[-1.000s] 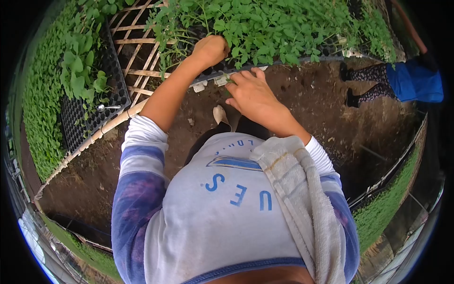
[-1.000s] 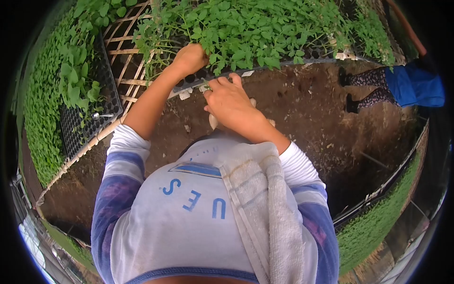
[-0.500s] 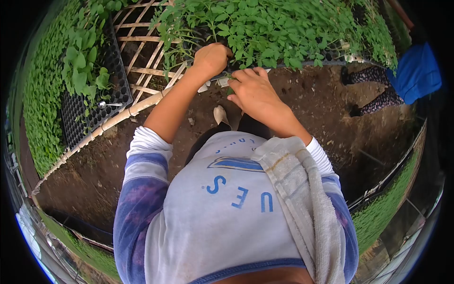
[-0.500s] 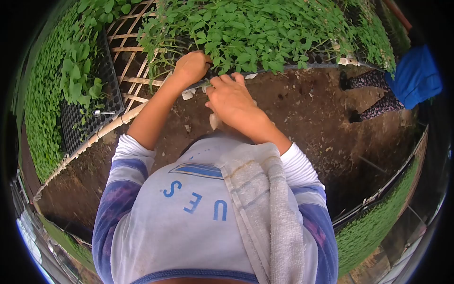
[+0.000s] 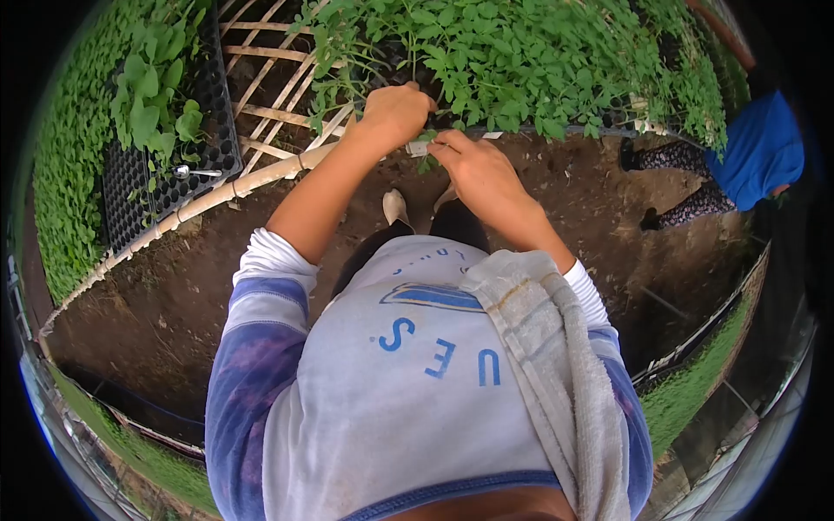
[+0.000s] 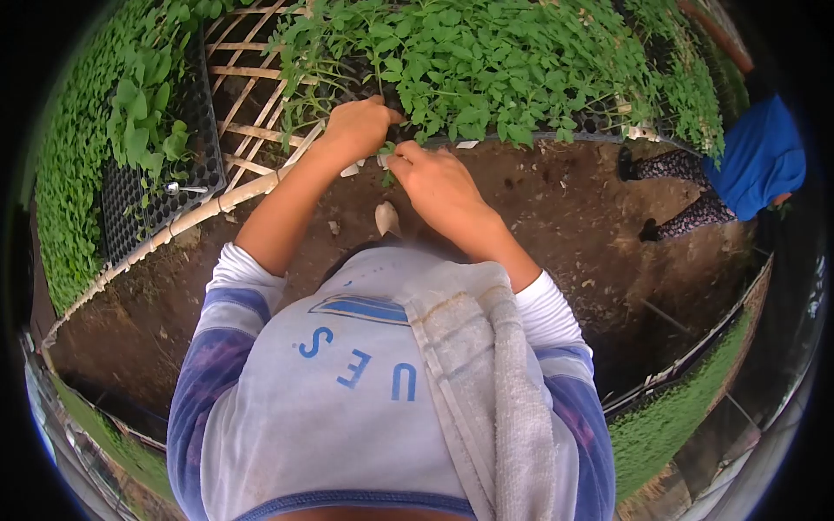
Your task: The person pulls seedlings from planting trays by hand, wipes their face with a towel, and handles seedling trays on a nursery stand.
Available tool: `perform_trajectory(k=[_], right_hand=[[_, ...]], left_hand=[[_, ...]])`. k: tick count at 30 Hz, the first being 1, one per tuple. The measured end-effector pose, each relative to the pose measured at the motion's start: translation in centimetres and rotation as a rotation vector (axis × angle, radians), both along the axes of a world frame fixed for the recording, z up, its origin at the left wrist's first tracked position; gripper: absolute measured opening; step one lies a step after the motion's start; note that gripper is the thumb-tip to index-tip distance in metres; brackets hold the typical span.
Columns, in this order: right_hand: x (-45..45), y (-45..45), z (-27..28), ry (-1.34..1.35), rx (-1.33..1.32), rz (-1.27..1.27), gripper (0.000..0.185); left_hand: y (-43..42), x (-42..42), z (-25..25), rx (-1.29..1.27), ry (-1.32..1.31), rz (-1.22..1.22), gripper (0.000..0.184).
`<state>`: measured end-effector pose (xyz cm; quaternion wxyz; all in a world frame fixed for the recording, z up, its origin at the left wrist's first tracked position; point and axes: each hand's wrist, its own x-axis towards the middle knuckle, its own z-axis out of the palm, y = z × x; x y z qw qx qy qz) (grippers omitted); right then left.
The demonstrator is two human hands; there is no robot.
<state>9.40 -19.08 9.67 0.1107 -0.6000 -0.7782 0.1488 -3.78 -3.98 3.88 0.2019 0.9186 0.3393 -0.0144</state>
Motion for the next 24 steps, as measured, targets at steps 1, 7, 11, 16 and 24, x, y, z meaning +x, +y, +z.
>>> perform_trajectory(k=[1, 7, 11, 16, 24], right_hand=[[0.1, 0.1, -0.2, 0.031, 0.011, -0.007, 0.028], [1.9, 5.9, 0.2, 0.309, 0.176, -0.131, 0.026], [4.1, 7.7, 0.5, 0.307, 0.268, -0.155, 0.024], [0.3, 1.3, 3.6, 0.500, 0.487, -0.159, 0.023], [-2.0, 3.1, -9.1, 0.396, 0.252, 0.007, 0.029]], left_hand=[[0.1, -0.1, -0.1, 0.011, -0.017, -0.011, 0.034], [-0.3, -3.7, 5.6, -0.190, -0.363, 0.200, 0.024], [-2.7, -8.1, 4.9, -0.490, -0.040, 0.194, 0.027], [-5.1, -12.9, -3.6, -0.222, -0.005, 0.530, 0.047], [-2.8, -10.2, -4.5, -0.691, -0.747, 0.693, 0.057]])
